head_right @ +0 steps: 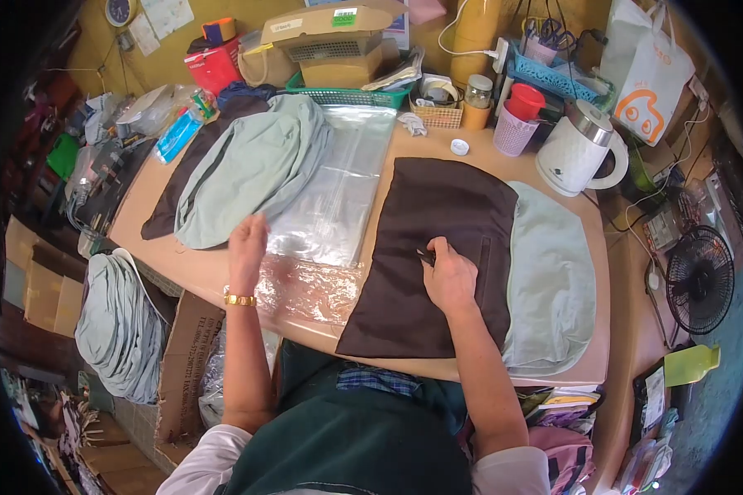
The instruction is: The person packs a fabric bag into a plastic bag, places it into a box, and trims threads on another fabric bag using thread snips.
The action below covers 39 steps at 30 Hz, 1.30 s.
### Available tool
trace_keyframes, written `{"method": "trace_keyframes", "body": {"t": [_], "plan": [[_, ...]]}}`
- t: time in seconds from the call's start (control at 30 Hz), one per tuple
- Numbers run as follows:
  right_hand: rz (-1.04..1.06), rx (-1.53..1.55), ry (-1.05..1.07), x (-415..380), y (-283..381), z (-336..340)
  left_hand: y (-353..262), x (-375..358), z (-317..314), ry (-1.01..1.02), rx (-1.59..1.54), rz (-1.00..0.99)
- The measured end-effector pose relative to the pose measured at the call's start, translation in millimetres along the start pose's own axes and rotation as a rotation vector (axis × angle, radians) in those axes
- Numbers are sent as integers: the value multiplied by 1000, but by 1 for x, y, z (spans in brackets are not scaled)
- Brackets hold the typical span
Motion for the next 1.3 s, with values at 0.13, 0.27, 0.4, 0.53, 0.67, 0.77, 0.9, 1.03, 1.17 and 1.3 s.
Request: {"method": "trace_keyframes", "body": {"t": [0.13,0.27,0.4,0.53,0.67,0.77,0.9,1.03,1.17,1.3], "plan": [[-18,-15,-25,-2,3,2,-31,-21,-71,222,-295,-21],[15,99,236,-5,0,2,-30,-31,-174,179,209,-215],[-117,461,206,35,-8,22,-49,-59,-216,278,420,-263],[-29,-3,-90,61,-11,7,-51,-73,-213,256,434,-283],[-36,54,-78,59,-32,-20,-46,-72,-186,448,586,-279],[-46,253,-292,56,-37,-8,-39,-76,-174,529,318,-147],[-56,338,-467,52,-38,14,-32,-76,-166,568,187,-91],[-42,373,-506,54,-40,19,-22,-68,-155,550,68,-65],[-64,383,-522,55,-39,25,-23,-74,-151,606,-553,227],[-26,410,-543,54,-31,28,-28,-89,-169,617,-819,432]]}}
Point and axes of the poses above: each hand's wrist, its own x-axis towards the middle knuckle, its own z-axis out of the back of the hand, y = z × x, the point moved 9 cm from there along x, towards the middle knuckle, and after that the axes turned 10 degrees about z, right-handed, at the moved point
